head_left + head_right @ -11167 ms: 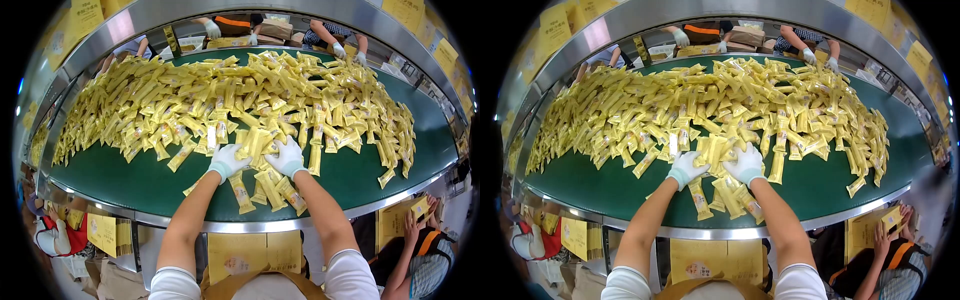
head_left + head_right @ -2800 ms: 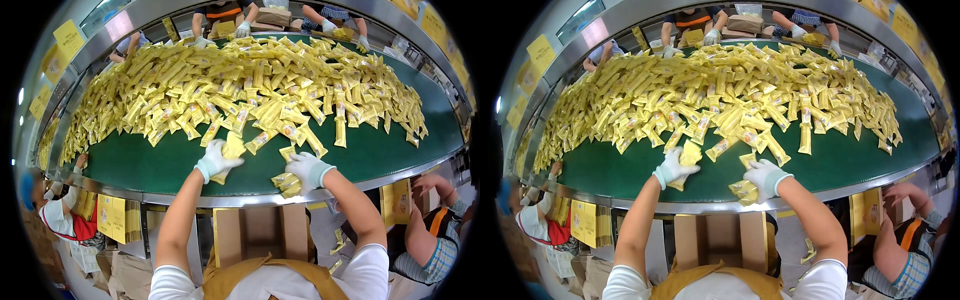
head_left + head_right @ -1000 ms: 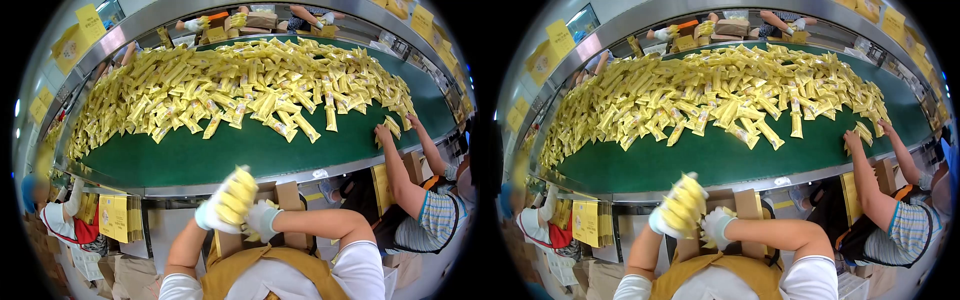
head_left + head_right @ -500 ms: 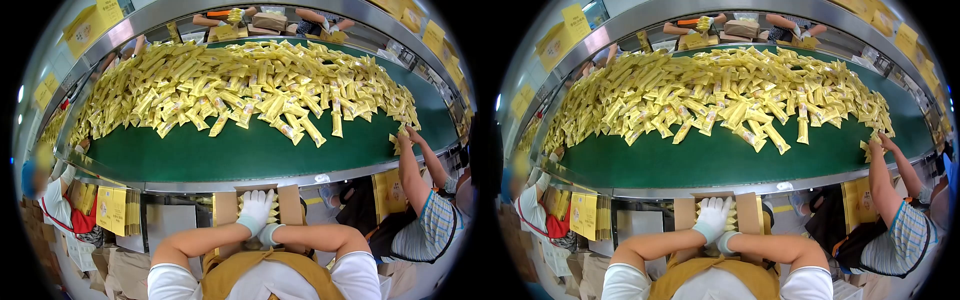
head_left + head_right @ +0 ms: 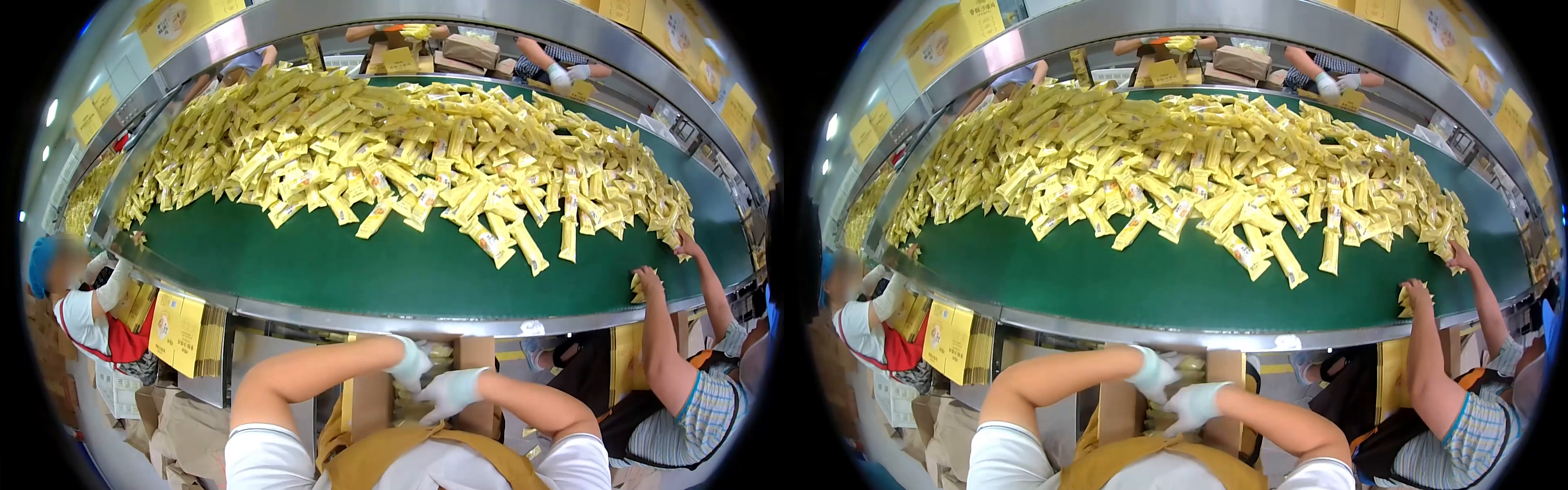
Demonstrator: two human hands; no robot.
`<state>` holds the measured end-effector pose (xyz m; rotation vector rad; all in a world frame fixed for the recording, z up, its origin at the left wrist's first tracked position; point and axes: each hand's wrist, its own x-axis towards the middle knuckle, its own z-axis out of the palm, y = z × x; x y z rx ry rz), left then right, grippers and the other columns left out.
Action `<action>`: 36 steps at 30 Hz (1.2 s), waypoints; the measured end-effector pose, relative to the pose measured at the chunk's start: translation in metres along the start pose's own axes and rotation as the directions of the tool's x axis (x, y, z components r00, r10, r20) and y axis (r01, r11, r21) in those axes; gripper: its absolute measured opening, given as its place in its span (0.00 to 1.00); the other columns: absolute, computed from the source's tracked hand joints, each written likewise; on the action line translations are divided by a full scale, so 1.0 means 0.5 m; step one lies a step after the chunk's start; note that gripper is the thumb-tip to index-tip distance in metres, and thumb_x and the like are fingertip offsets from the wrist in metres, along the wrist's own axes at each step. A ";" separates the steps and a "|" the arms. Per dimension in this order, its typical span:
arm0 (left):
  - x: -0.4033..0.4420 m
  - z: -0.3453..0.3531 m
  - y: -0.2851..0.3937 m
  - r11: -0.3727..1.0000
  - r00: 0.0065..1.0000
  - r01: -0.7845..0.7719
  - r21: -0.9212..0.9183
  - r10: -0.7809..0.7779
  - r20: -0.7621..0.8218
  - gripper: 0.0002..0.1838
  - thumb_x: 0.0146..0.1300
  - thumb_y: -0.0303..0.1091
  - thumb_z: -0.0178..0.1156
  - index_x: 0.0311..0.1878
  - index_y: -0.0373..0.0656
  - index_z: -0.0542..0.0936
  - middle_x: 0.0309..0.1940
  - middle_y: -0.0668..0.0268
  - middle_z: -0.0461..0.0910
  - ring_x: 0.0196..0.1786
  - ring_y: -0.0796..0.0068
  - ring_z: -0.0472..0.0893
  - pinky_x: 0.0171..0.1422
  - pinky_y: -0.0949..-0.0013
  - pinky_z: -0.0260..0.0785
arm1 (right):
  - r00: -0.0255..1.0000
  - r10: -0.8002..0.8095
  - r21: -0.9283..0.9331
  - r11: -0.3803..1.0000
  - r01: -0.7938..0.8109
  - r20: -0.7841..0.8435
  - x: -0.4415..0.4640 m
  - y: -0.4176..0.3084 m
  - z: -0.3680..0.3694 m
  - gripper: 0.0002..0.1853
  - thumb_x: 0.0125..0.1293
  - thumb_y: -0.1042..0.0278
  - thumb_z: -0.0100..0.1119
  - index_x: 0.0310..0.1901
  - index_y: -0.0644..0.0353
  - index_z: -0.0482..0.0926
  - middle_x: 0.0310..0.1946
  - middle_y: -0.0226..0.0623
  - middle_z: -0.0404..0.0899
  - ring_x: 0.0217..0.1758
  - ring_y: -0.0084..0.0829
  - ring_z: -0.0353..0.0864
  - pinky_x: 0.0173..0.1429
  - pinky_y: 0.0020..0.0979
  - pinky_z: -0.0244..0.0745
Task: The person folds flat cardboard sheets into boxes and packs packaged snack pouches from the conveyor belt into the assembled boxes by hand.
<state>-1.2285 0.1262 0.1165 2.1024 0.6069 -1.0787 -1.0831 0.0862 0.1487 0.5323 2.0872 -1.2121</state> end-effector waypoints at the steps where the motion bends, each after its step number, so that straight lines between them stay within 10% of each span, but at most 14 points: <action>1: -0.080 -0.057 -0.013 0.981 0.995 -0.090 -0.172 0.096 0.026 0.43 0.61 0.57 0.64 0.75 0.42 0.68 0.78 0.47 0.59 0.76 0.49 0.64 0.78 0.56 0.59 | 0.977 -0.169 0.258 0.946 0.198 -0.128 -0.041 0.039 -0.013 0.35 0.70 0.41 0.60 0.67 0.62 0.75 0.60 0.49 0.81 0.63 0.46 0.79 0.69 0.36 0.71; 3: -0.162 -0.085 -0.108 0.694 0.832 -0.552 -0.462 0.495 -0.251 0.28 0.75 0.44 0.57 0.70 0.34 0.72 0.63 0.52 0.80 0.66 0.60 0.78 0.71 0.62 0.70 | 0.820 -0.284 0.427 0.743 0.516 -0.497 -0.127 0.113 -0.060 0.28 0.73 0.50 0.59 0.65 0.63 0.76 0.60 0.46 0.81 0.64 0.40 0.79 0.71 0.34 0.70; 4: -0.219 -0.105 -0.127 0.416 0.856 -0.463 -0.783 0.438 -0.274 0.25 0.76 0.36 0.56 0.70 0.31 0.71 0.64 0.54 0.79 0.63 0.67 0.80 0.68 0.64 0.73 | 0.708 -0.170 0.391 0.734 0.555 -0.685 -0.161 0.165 -0.080 0.27 0.73 0.51 0.59 0.64 0.63 0.77 0.60 0.47 0.81 0.64 0.40 0.78 0.71 0.35 0.69; 6: -0.213 -0.144 -0.240 0.324 0.773 -0.633 -0.703 0.295 -0.561 0.22 0.77 0.35 0.55 0.67 0.31 0.74 0.62 0.54 0.80 0.62 0.68 0.81 0.66 0.65 0.74 | 0.323 0.131 0.271 0.856 0.440 -0.937 -0.192 0.291 -0.123 0.24 0.73 0.53 0.59 0.61 0.63 0.79 0.60 0.49 0.79 0.65 0.41 0.77 0.71 0.36 0.69; 8: -0.137 -0.187 -0.360 0.850 0.478 -0.352 -0.392 -0.197 -0.856 0.29 0.72 0.48 0.60 0.68 0.38 0.75 0.65 0.50 0.77 0.66 0.59 0.78 0.70 0.61 0.70 | -0.081 0.193 0.186 0.979 0.082 -0.978 -0.170 0.445 -0.171 0.24 0.73 0.52 0.59 0.62 0.62 0.78 0.64 0.53 0.75 0.70 0.44 0.73 0.74 0.38 0.65; 10: -0.066 -0.246 -0.418 0.851 0.161 -0.098 -0.515 -0.497 -0.853 0.40 0.64 0.60 0.63 0.71 0.43 0.73 0.73 0.46 0.67 0.75 0.49 0.68 0.79 0.58 0.58 | -0.109 0.325 0.330 0.944 -0.031 -0.939 -0.142 0.555 -0.228 0.30 0.72 0.48 0.60 0.68 0.58 0.74 0.71 0.56 0.66 0.76 0.49 0.64 0.79 0.39 0.58; 14: 0.066 -0.322 -0.472 0.719 0.064 0.187 -0.669 -0.689 -0.722 0.46 0.55 0.77 0.56 0.75 0.66 0.69 0.79 0.53 0.58 0.79 0.35 0.54 0.80 0.42 0.53 | -0.209 0.549 0.583 0.793 -0.177 -0.809 -0.048 0.581 -0.348 0.37 0.65 0.28 0.53 0.71 0.39 0.73 0.79 0.55 0.53 0.80 0.62 0.50 0.81 0.53 0.50; 16: 0.062 -0.337 -0.401 0.675 0.025 0.262 -0.689 -0.719 -0.695 0.45 0.54 0.75 0.58 0.75 0.68 0.69 0.78 0.54 0.59 0.79 0.36 0.53 0.77 0.39 0.55 | -0.154 0.530 0.544 0.739 -0.397 -0.834 -0.018 0.521 -0.377 0.37 0.63 0.26 0.54 0.67 0.38 0.77 0.78 0.54 0.55 0.77 0.62 0.56 0.78 0.53 0.54; 20: 0.066 -0.292 -0.395 0.762 0.154 0.342 -0.551 -0.623 -0.766 0.43 0.53 0.72 0.62 0.73 0.72 0.69 0.74 0.59 0.67 0.76 0.39 0.57 0.74 0.38 0.58 | -0.093 0.444 0.447 0.824 -0.348 -0.891 0.044 0.473 -0.373 0.36 0.60 0.26 0.56 0.61 0.42 0.81 0.75 0.53 0.60 0.70 0.57 0.68 0.73 0.50 0.62; 25: 0.067 -0.158 -0.384 0.881 0.076 0.335 -0.334 -0.379 -0.922 0.37 0.55 0.60 0.65 0.69 0.61 0.74 0.61 0.61 0.77 0.62 0.42 0.70 0.60 0.45 0.67 | 0.056 0.358 0.312 0.871 -0.379 -0.932 0.076 0.372 -0.309 0.38 0.59 0.27 0.59 0.63 0.47 0.79 0.68 0.53 0.70 0.72 0.48 0.69 0.71 0.48 0.66; 32: -0.035 0.017 -0.306 0.943 0.272 0.227 -0.243 -0.301 -0.914 0.36 0.53 0.49 0.70 0.68 0.60 0.74 0.62 0.59 0.74 0.68 0.43 0.67 0.67 0.46 0.64 | 0.186 0.262 0.171 0.901 -0.399 -0.947 0.032 0.320 -0.174 0.38 0.62 0.34 0.60 0.68 0.48 0.72 0.63 0.48 0.76 0.65 0.53 0.73 0.72 0.49 0.61; 36: -0.065 0.094 -0.315 0.973 0.187 0.109 -0.203 -0.221 -0.957 0.43 0.52 0.46 0.72 0.73 0.52 0.69 0.66 0.54 0.71 0.74 0.47 0.64 0.75 0.47 0.58 | 0.239 0.268 0.136 0.880 -0.456 -0.933 -0.020 0.353 -0.123 0.30 0.66 0.50 0.63 0.67 0.53 0.73 0.59 0.42 0.82 0.67 0.47 0.75 0.74 0.50 0.57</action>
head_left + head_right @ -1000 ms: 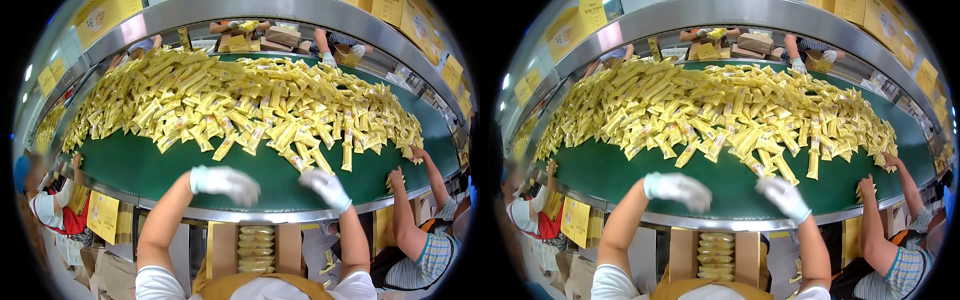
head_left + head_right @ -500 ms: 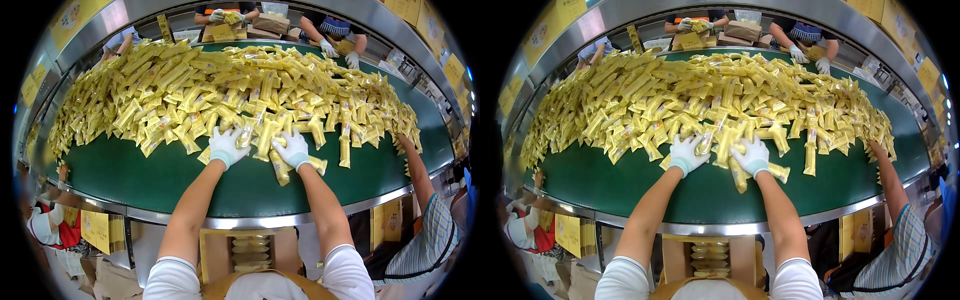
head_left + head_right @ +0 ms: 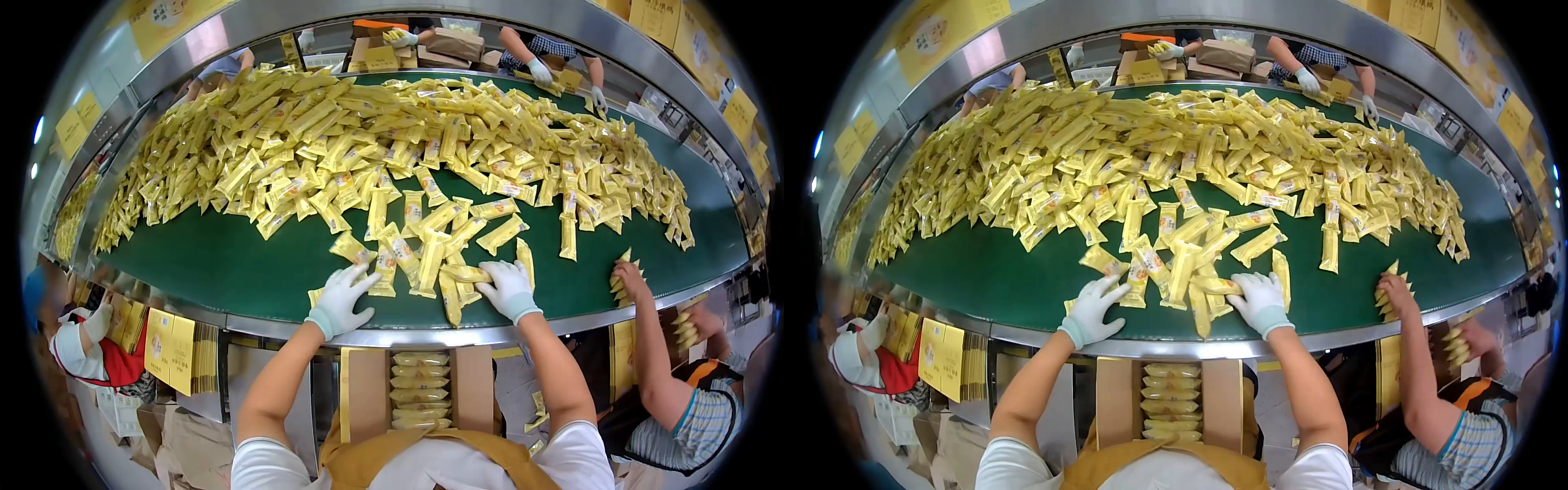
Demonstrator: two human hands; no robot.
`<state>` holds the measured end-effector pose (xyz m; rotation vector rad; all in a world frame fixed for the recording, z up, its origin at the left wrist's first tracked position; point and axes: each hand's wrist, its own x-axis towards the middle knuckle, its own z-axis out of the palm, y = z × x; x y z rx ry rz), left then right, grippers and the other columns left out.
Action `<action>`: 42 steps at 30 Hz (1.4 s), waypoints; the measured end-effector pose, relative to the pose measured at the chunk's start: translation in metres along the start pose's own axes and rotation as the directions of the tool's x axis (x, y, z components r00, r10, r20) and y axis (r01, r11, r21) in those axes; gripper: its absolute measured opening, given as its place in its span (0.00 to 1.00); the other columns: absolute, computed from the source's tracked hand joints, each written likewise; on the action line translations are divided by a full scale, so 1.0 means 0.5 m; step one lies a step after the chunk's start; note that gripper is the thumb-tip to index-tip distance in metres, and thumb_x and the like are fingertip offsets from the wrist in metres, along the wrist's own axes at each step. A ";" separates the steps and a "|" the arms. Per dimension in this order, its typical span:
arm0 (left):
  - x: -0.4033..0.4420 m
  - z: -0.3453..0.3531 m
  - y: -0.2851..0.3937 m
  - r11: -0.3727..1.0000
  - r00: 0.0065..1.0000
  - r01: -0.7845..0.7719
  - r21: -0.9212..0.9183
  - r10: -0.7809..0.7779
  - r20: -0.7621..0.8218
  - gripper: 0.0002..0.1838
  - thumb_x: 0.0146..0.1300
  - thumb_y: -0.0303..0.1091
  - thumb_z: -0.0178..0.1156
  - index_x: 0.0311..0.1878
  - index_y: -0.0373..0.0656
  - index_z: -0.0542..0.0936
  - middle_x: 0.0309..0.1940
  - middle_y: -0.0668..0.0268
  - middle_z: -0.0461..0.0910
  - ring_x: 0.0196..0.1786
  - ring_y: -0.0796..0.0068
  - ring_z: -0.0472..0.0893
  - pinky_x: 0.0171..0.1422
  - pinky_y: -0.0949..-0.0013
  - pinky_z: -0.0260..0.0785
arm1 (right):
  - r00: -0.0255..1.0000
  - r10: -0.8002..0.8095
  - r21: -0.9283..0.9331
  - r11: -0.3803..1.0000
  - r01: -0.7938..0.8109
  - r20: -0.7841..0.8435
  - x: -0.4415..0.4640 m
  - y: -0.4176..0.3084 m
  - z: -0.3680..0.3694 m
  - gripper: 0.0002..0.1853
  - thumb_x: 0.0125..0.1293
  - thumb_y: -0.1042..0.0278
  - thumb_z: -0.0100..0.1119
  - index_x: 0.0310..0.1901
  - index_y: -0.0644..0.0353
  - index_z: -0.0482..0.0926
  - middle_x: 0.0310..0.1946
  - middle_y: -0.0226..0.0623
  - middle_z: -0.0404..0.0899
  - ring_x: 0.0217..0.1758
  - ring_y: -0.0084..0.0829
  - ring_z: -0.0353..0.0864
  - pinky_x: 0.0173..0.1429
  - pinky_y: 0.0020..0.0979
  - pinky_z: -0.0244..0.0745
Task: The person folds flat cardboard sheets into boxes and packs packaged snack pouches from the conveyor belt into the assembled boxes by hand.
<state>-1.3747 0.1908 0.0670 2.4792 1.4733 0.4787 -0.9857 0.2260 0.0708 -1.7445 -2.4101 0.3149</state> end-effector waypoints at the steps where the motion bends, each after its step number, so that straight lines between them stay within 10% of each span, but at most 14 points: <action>1: -0.012 -0.003 0.000 0.998 0.998 0.054 0.037 -0.054 -0.019 0.44 0.52 0.45 0.72 0.74 0.49 0.67 0.67 0.53 0.70 0.74 0.48 0.64 0.76 0.47 0.57 | 0.999 0.026 0.064 0.998 -0.028 0.027 -0.005 0.004 -0.003 0.30 0.65 0.53 0.64 0.66 0.53 0.73 0.59 0.43 0.81 0.66 0.48 0.75 0.73 0.49 0.59; 7: -0.059 0.049 -0.054 0.936 0.942 0.330 0.121 -0.317 -0.112 0.34 0.58 0.40 0.66 0.67 0.39 0.72 0.63 0.52 0.74 0.64 0.51 0.73 0.71 0.48 0.62 | 0.970 -0.162 0.164 0.967 0.192 -0.182 -0.033 -0.025 0.015 0.27 0.61 0.63 0.64 0.63 0.55 0.75 0.50 0.46 0.79 0.58 0.49 0.76 0.66 0.46 0.67; 14: 0.076 -0.078 0.040 0.776 0.850 0.510 -0.372 -0.520 0.083 0.23 0.57 0.42 0.69 0.52 0.39 0.80 0.49 0.46 0.80 0.55 0.41 0.78 0.61 0.53 0.73 | 0.976 0.214 0.339 0.921 -0.190 -0.035 -0.006 -0.055 -0.043 0.17 0.57 0.63 0.64 0.46 0.60 0.77 0.46 0.53 0.78 0.52 0.55 0.79 0.59 0.46 0.75; 20: 0.228 0.048 0.074 0.762 0.751 0.621 0.183 -0.645 0.142 0.31 0.55 0.51 0.72 0.54 0.37 0.80 0.54 0.46 0.80 0.59 0.47 0.80 0.61 0.56 0.76 | 0.929 0.360 0.123 0.922 -0.368 0.084 0.084 -0.141 0.003 0.20 0.58 0.54 0.64 0.48 0.57 0.80 0.50 0.50 0.82 0.54 0.49 0.83 0.60 0.43 0.78; 26: 0.121 -0.010 -0.007 0.786 0.755 0.609 0.107 -0.616 0.224 0.31 0.52 0.48 0.74 0.52 0.34 0.79 0.49 0.42 0.83 0.53 0.47 0.83 0.59 0.55 0.78 | 0.889 0.416 -0.153 0.907 -0.392 0.190 0.024 -0.058 -0.031 0.22 0.56 0.55 0.66 0.49 0.58 0.83 0.50 0.50 0.84 0.54 0.48 0.85 0.60 0.41 0.80; 29: 0.088 -0.048 -0.026 0.761 0.765 0.641 -0.098 -0.624 0.157 0.31 0.51 0.47 0.75 0.54 0.38 0.78 0.47 0.47 0.84 0.51 0.48 0.84 0.56 0.56 0.78 | 0.879 0.469 0.062 0.878 -0.475 0.084 -0.015 -0.017 -0.037 0.23 0.56 0.53 0.66 0.48 0.62 0.81 0.44 0.53 0.86 0.49 0.51 0.86 0.57 0.43 0.80; 32: 0.124 -0.029 0.033 0.816 0.906 0.354 -0.458 -0.420 -0.047 0.31 0.53 0.48 0.73 0.54 0.38 0.76 0.42 0.48 0.85 0.48 0.45 0.84 0.54 0.53 0.77 | 0.903 0.413 0.268 0.863 -0.429 0.115 -0.019 -0.115 -0.092 0.25 0.56 0.50 0.67 0.46 0.64 0.80 0.42 0.54 0.86 0.49 0.51 0.86 0.56 0.45 0.80; 42: 0.303 0.036 0.191 0.887 0.860 0.453 0.083 -0.460 0.222 0.30 0.58 0.44 0.70 0.59 0.43 0.71 0.49 0.47 0.83 0.54 0.46 0.83 0.57 0.52 0.78 | 0.877 0.383 0.083 0.903 -0.422 0.290 0.025 -0.197 -0.029 0.39 0.50 0.40 0.74 0.55 0.60 0.72 0.47 0.52 0.85 0.51 0.50 0.86 0.55 0.43 0.81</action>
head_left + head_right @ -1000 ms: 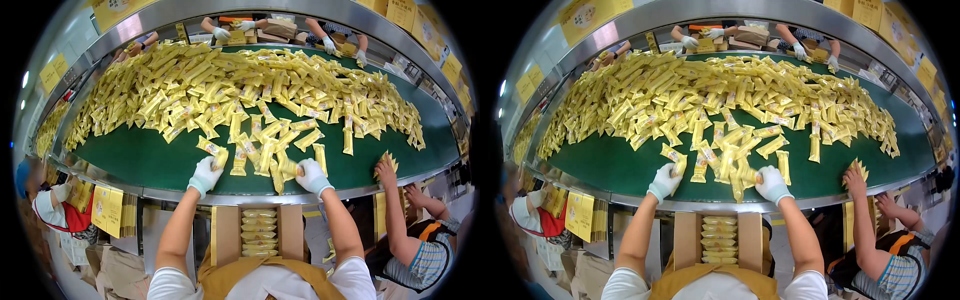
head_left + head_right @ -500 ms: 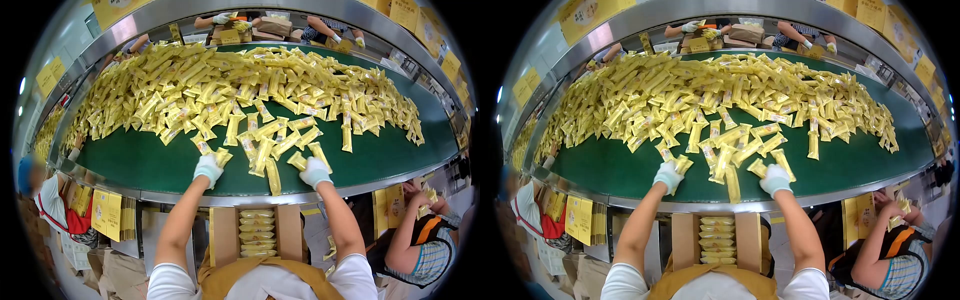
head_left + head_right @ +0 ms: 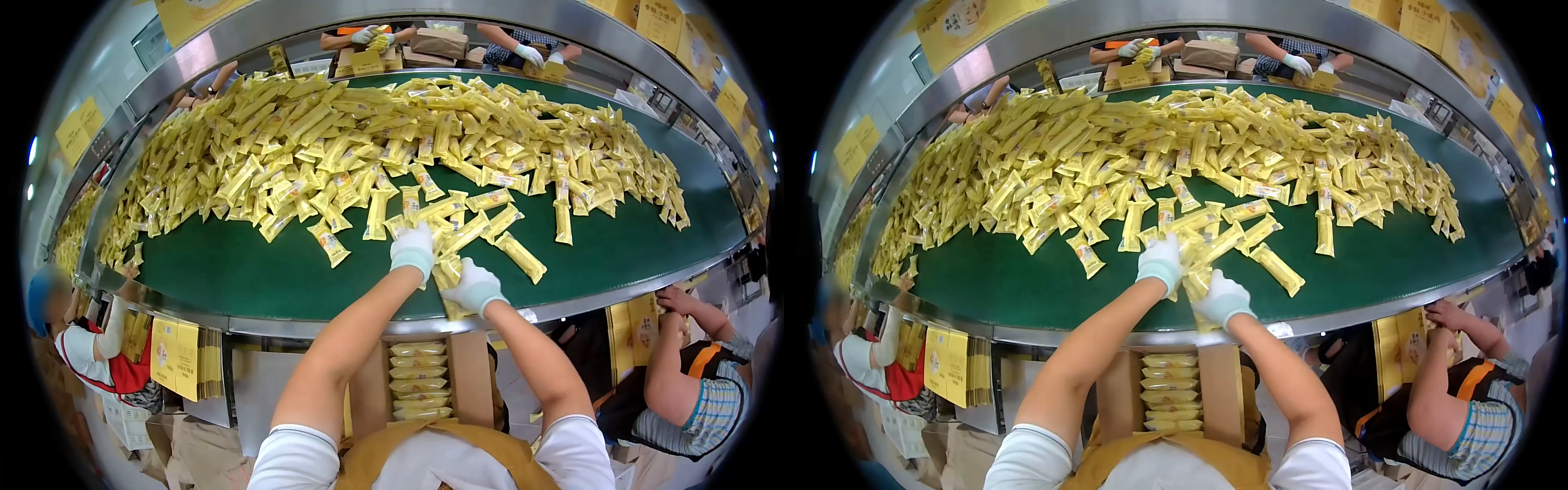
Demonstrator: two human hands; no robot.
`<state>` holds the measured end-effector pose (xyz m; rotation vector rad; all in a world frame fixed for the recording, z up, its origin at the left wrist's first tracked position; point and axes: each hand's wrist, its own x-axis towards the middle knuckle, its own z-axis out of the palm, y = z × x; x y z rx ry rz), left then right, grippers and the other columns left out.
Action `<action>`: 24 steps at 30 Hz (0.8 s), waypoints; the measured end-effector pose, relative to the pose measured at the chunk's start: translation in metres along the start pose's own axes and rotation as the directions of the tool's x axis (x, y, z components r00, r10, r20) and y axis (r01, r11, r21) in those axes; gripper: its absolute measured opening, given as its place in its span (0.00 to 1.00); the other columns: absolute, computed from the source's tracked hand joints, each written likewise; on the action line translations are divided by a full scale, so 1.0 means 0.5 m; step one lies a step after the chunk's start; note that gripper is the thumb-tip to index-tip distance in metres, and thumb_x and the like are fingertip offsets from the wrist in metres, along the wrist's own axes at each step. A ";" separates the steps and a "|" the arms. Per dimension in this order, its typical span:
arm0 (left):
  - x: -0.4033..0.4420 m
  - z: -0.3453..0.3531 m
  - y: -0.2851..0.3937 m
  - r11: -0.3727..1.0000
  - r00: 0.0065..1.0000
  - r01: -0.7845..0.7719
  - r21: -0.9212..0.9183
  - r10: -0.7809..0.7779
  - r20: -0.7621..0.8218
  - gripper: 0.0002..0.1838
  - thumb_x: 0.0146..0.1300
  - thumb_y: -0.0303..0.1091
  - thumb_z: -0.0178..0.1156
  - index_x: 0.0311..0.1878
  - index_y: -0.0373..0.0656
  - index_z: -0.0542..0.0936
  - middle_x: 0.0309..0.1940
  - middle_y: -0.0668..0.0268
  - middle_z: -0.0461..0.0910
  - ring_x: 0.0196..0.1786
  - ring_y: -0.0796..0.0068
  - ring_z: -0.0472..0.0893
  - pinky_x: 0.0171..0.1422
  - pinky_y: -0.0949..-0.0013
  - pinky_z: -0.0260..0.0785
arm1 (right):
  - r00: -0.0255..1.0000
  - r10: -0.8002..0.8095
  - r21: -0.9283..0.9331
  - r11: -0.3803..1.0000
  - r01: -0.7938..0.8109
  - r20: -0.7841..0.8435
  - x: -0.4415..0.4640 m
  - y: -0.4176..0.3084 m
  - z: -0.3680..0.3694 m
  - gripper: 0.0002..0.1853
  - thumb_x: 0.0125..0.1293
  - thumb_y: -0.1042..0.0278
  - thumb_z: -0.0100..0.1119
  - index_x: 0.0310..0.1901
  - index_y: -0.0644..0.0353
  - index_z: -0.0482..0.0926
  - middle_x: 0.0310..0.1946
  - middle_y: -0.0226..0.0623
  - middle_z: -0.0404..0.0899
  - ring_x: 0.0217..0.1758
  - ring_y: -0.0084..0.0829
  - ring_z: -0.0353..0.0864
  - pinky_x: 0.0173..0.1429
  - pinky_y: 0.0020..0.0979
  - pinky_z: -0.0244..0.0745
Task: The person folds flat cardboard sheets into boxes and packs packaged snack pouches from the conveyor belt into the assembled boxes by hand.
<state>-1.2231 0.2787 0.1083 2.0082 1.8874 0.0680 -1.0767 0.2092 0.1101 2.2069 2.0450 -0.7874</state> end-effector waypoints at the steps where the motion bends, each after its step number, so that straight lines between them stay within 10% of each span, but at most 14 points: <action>1: -0.012 -0.001 -0.003 1.000 1.000 -0.004 0.003 0.004 -0.016 0.30 0.58 0.44 0.70 0.60 0.44 0.71 0.49 0.47 0.83 0.53 0.46 0.84 0.57 0.52 0.78 | 1.000 -0.016 -0.039 0.999 0.016 0.015 -0.003 0.010 -0.014 0.38 0.51 0.41 0.74 0.55 0.58 0.72 0.46 0.52 0.86 0.51 0.50 0.86 0.55 0.43 0.81; 9: -0.100 -0.021 -0.172 0.946 0.970 -0.171 0.277 0.211 -0.121 0.26 0.58 0.33 0.66 0.61 0.48 0.73 0.47 0.55 0.83 0.49 0.52 0.84 0.53 0.54 0.77 | 0.757 -0.479 -0.642 0.760 0.104 -0.445 -0.003 0.195 0.012 0.12 0.65 0.69 0.54 0.50 0.54 0.76 0.29 0.31 0.78 0.33 0.35 0.84 0.40 0.38 0.77; 13: -0.140 0.044 -0.257 0.738 0.848 -0.394 0.548 0.521 -0.092 0.34 0.63 0.50 0.64 0.68 0.42 0.70 0.52 0.51 0.79 0.64 0.51 0.76 0.70 0.52 0.66 | 0.749 -0.510 -0.482 0.827 0.290 -0.423 -0.071 0.181 0.028 0.44 0.52 0.49 0.71 0.67 0.64 0.68 0.49 0.49 0.75 0.59 0.51 0.74 0.66 0.50 0.66; 17: -0.206 0.004 -0.209 0.796 0.880 -0.410 0.446 0.473 -0.036 0.55 0.57 0.66 0.66 0.77 0.36 0.60 0.61 0.43 0.73 0.70 0.46 0.70 0.72 0.50 0.62 | 0.733 -0.510 -0.497 0.825 0.269 -0.450 -0.103 0.169 0.037 0.55 0.52 0.42 0.72 0.72 0.74 0.59 0.63 0.54 0.69 0.65 0.50 0.69 0.70 0.47 0.62; 20: -0.190 -0.024 -0.212 0.913 0.941 -0.334 0.235 0.339 0.020 0.57 0.54 0.67 0.68 0.76 0.33 0.60 0.64 0.45 0.71 0.68 0.46 0.71 0.70 0.51 0.63 | 0.923 -0.287 -0.334 0.922 0.194 -0.256 -0.069 0.184 0.003 0.61 0.49 0.37 0.73 0.74 0.72 0.56 0.60 0.51 0.72 0.61 0.50 0.72 0.69 0.44 0.64; 24: -0.192 0.012 -0.230 0.884 0.956 -0.290 0.366 0.287 0.064 0.62 0.52 0.66 0.70 0.79 0.34 0.53 0.67 0.49 0.69 0.71 0.52 0.68 0.73 0.50 0.56 | 0.995 -0.088 -0.465 0.879 0.103 0.054 -0.038 0.149 -0.075 0.56 0.40 0.25 0.73 0.61 0.69 0.75 0.51 0.48 0.80 0.59 0.47 0.75 0.67 0.39 0.67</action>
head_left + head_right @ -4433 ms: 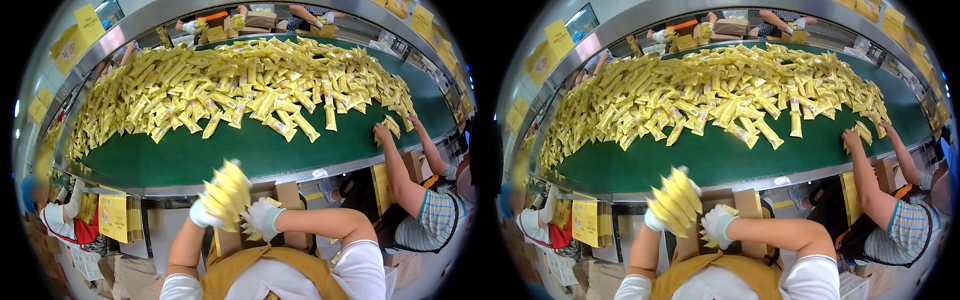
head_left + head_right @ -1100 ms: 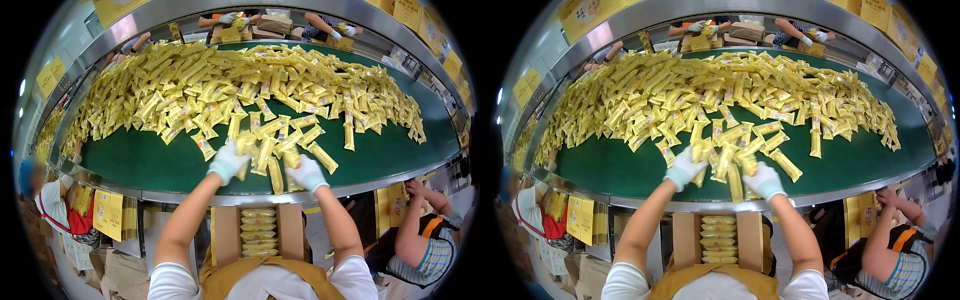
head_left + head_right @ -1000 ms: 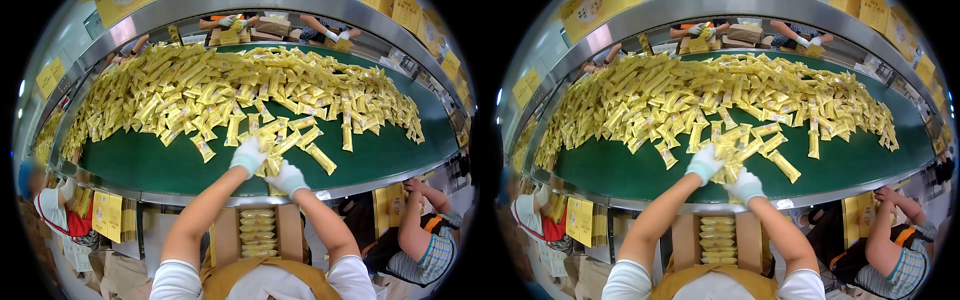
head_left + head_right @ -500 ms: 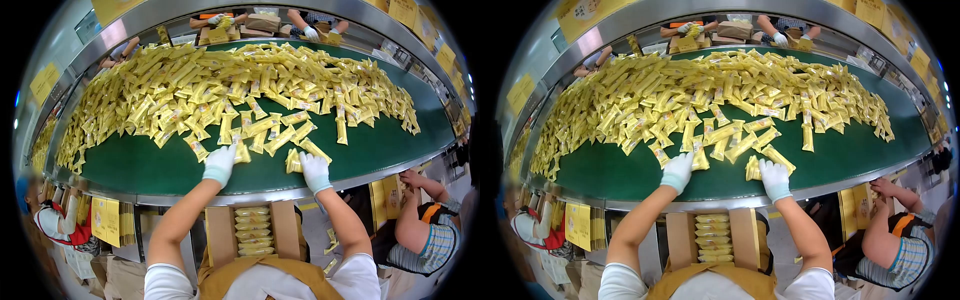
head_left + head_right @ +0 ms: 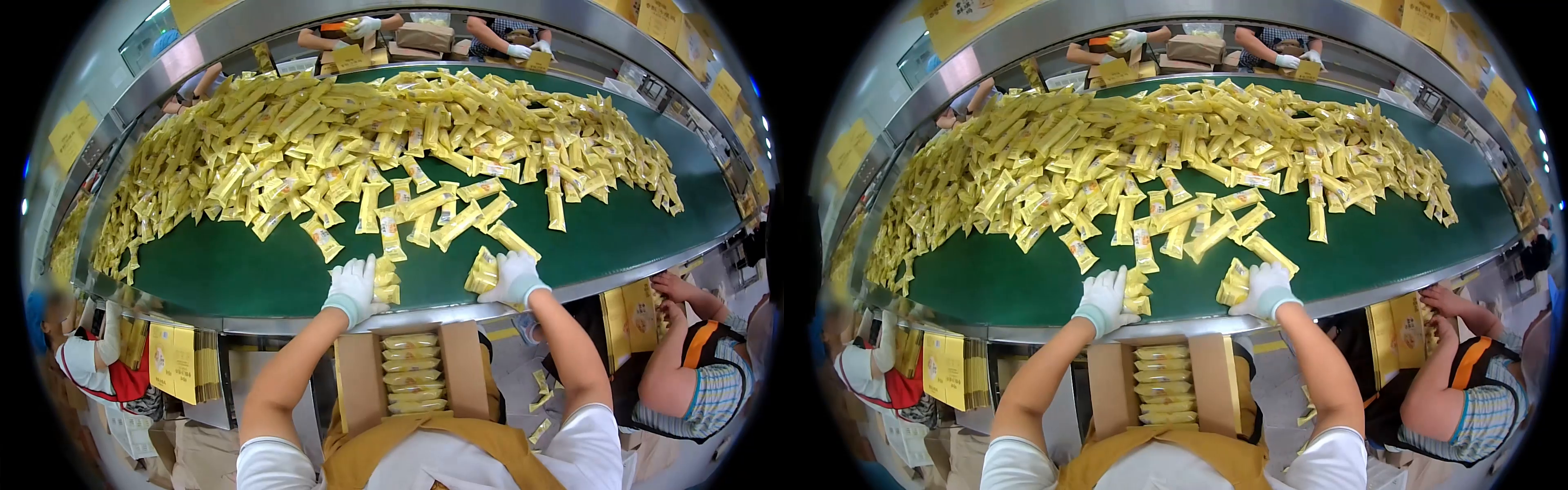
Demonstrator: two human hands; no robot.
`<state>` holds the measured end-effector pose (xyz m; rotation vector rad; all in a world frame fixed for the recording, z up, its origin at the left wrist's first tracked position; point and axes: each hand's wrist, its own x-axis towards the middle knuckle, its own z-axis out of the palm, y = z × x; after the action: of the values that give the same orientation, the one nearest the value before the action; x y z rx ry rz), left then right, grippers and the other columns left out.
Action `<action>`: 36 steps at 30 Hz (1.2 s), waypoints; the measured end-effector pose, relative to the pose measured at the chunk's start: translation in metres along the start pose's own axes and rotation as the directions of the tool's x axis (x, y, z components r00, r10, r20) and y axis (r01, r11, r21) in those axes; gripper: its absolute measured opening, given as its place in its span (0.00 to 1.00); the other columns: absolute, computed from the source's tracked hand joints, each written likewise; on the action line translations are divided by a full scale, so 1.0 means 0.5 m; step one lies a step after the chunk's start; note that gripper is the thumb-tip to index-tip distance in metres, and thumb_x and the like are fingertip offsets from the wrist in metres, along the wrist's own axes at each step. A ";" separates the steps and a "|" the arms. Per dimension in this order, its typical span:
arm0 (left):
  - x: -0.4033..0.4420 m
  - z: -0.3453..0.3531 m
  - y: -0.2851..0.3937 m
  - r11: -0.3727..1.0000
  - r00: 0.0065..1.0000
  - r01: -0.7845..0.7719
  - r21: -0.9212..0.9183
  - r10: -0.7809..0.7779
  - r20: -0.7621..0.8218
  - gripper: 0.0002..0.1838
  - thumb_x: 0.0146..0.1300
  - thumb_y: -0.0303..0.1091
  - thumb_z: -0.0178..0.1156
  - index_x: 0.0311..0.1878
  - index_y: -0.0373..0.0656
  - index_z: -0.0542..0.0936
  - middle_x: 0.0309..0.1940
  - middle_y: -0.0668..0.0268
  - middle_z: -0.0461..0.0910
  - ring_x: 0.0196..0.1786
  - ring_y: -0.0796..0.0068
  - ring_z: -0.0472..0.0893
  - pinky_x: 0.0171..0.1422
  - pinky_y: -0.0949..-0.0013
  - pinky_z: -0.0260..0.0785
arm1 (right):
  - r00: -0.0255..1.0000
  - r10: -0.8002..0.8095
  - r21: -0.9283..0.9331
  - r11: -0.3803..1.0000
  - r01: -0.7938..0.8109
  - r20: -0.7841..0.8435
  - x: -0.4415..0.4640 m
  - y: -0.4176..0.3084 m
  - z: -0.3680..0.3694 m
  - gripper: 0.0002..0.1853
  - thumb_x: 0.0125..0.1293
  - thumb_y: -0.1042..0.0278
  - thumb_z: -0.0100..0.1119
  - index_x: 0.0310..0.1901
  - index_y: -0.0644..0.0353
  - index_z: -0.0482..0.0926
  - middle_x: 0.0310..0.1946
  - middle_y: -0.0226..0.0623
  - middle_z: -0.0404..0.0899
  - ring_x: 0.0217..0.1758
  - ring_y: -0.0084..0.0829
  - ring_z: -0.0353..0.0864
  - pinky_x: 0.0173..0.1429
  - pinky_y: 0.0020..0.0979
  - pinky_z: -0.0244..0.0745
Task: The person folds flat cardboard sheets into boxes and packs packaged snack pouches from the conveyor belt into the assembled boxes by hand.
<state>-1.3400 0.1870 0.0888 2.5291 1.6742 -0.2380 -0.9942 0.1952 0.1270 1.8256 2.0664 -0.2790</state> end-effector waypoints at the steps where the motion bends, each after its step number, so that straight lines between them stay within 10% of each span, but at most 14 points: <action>1: 0.001 0.017 -0.005 1.000 1.000 0.008 0.020 -0.008 0.017 0.65 0.49 0.65 0.72 0.79 0.34 0.50 0.67 0.49 0.68 0.72 0.53 0.66 0.75 0.50 0.54 | 0.999 -0.008 0.102 0.995 0.014 -0.054 0.020 0.021 0.009 0.51 0.39 0.22 0.71 0.50 0.66 0.82 0.51 0.48 0.80 0.57 0.48 0.76 0.64 0.39 0.70; 5: -0.005 -0.016 -0.020 0.996 0.997 0.011 -0.090 -0.004 0.079 0.62 0.47 0.61 0.76 0.77 0.34 0.57 0.59 0.51 0.74 0.67 0.55 0.73 0.73 0.49 0.59 | 0.927 0.251 0.320 0.934 -0.156 -0.279 0.047 0.071 -0.027 0.51 0.36 0.22 0.73 0.50 0.65 0.81 0.55 0.51 0.76 0.59 0.50 0.75 0.65 0.40 0.73; 6: 0.004 -0.017 -0.028 0.916 0.999 0.014 -0.400 0.004 0.044 0.57 0.49 0.59 0.76 0.74 0.34 0.61 0.56 0.53 0.77 0.62 0.58 0.76 0.69 0.50 0.64 | 0.942 0.265 0.354 0.917 -0.181 -0.204 0.057 0.086 -0.032 0.53 0.36 0.23 0.74 0.54 0.66 0.80 0.62 0.54 0.72 0.63 0.50 0.74 0.67 0.40 0.73; 10: 0.083 -0.085 -0.004 -0.191 0.985 0.081 -0.978 -0.132 0.108 0.33 0.57 0.45 0.76 0.59 0.36 0.75 0.46 0.57 0.84 0.47 0.69 0.84 0.53 0.65 0.77 | 0.976 0.216 0.419 0.889 -0.184 -0.030 0.070 0.090 -0.002 0.55 0.34 0.23 0.74 0.57 0.63 0.81 0.59 0.52 0.79 0.65 0.50 0.74 0.69 0.40 0.71; 12: 0.166 -0.057 0.006 -0.074 0.955 -0.018 -0.997 -0.298 0.005 0.38 0.59 0.49 0.75 0.63 0.32 0.72 0.52 0.58 0.83 0.51 0.70 0.83 0.57 0.69 0.75 | 0.983 0.076 0.210 0.977 -0.041 -0.165 0.057 0.067 0.011 0.54 0.33 0.23 0.73 0.56 0.62 0.82 0.58 0.47 0.80 0.61 0.48 0.74 0.66 0.38 0.71; 16: 0.292 -0.008 0.025 0.391 0.926 0.294 -0.872 -0.341 0.160 0.60 0.43 0.67 0.77 0.68 0.24 0.70 0.60 0.49 0.80 0.59 0.59 0.83 0.65 0.65 0.73 | 0.939 -0.065 0.035 0.996 0.082 -0.338 0.007 0.037 0.037 0.48 0.38 0.29 0.74 0.55 0.61 0.81 0.55 0.52 0.75 0.66 0.54 0.68 0.78 0.54 0.51; 20: 0.253 -0.069 0.054 0.701 0.959 0.282 -0.655 -0.200 0.199 0.63 0.37 0.73 0.74 0.67 0.29 0.71 0.63 0.43 0.76 0.64 0.49 0.79 0.69 0.59 0.70 | 0.946 -0.118 0.280 0.937 0.207 -0.302 -0.009 0.035 0.049 0.43 0.39 0.36 0.75 0.53 0.61 0.80 0.55 0.54 0.72 0.62 0.54 0.71 0.70 0.54 0.62; 24: 0.162 -0.149 0.060 0.946 0.966 0.187 -0.264 -0.127 0.227 0.57 0.37 0.71 0.73 0.67 0.40 0.74 0.62 0.51 0.73 0.66 0.53 0.74 0.72 0.55 0.62 | 0.861 -0.197 0.127 0.950 0.286 -0.469 -0.015 0.042 0.071 0.45 0.41 0.37 0.74 0.58 0.60 0.75 0.56 0.53 0.71 0.57 0.52 0.74 0.61 0.50 0.70; 29: 0.051 -0.064 0.011 1.000 0.993 0.024 -0.018 -0.022 0.119 0.56 0.40 0.69 0.73 0.69 0.43 0.70 0.66 0.46 0.68 0.68 0.48 0.69 0.75 0.53 0.55 | 0.910 -0.132 0.014 0.989 0.150 -0.393 -0.016 0.019 0.070 0.59 0.44 0.36 0.73 0.76 0.52 0.57 0.57 0.52 0.71 0.57 0.50 0.75 0.59 0.47 0.73; 33: 0.023 -0.039 -0.002 0.991 0.999 -0.001 -0.131 0.006 0.044 0.69 0.43 0.67 0.73 0.81 0.42 0.49 0.69 0.44 0.66 0.71 0.48 0.69 0.74 0.52 0.60 | 0.968 0.070 0.278 0.961 0.000 -0.242 -0.003 -0.001 0.044 0.65 0.44 0.37 0.74 0.80 0.50 0.47 0.57 0.54 0.72 0.58 0.54 0.75 0.59 0.50 0.74; 34: 0.030 -0.049 -0.003 0.989 0.997 0.019 -0.146 -0.007 0.081 0.71 0.43 0.67 0.73 0.82 0.41 0.45 0.68 0.45 0.67 0.71 0.49 0.69 0.73 0.53 0.61 | 0.955 0.193 0.468 0.881 -0.068 -0.225 -0.003 -0.007 0.039 0.62 0.49 0.38 0.74 0.79 0.54 0.49 0.58 0.52 0.73 0.61 0.52 0.75 0.64 0.48 0.74; 36: 0.035 -0.062 -0.008 0.975 0.991 0.064 -0.215 -0.038 0.126 0.72 0.44 0.64 0.74 0.82 0.37 0.43 0.67 0.44 0.68 0.68 0.48 0.72 0.70 0.51 0.65 | 0.995 0.097 0.992 0.124 0.004 -0.016 -0.006 -0.004 0.031 0.51 0.60 0.41 0.69 0.75 0.59 0.55 0.59 0.48 0.75 0.57 0.40 0.80 0.58 0.41 0.79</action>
<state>-1.3349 0.2095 0.1158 2.2684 1.6236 -0.1951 -0.9935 0.1860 0.1138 2.5233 1.8742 -2.1051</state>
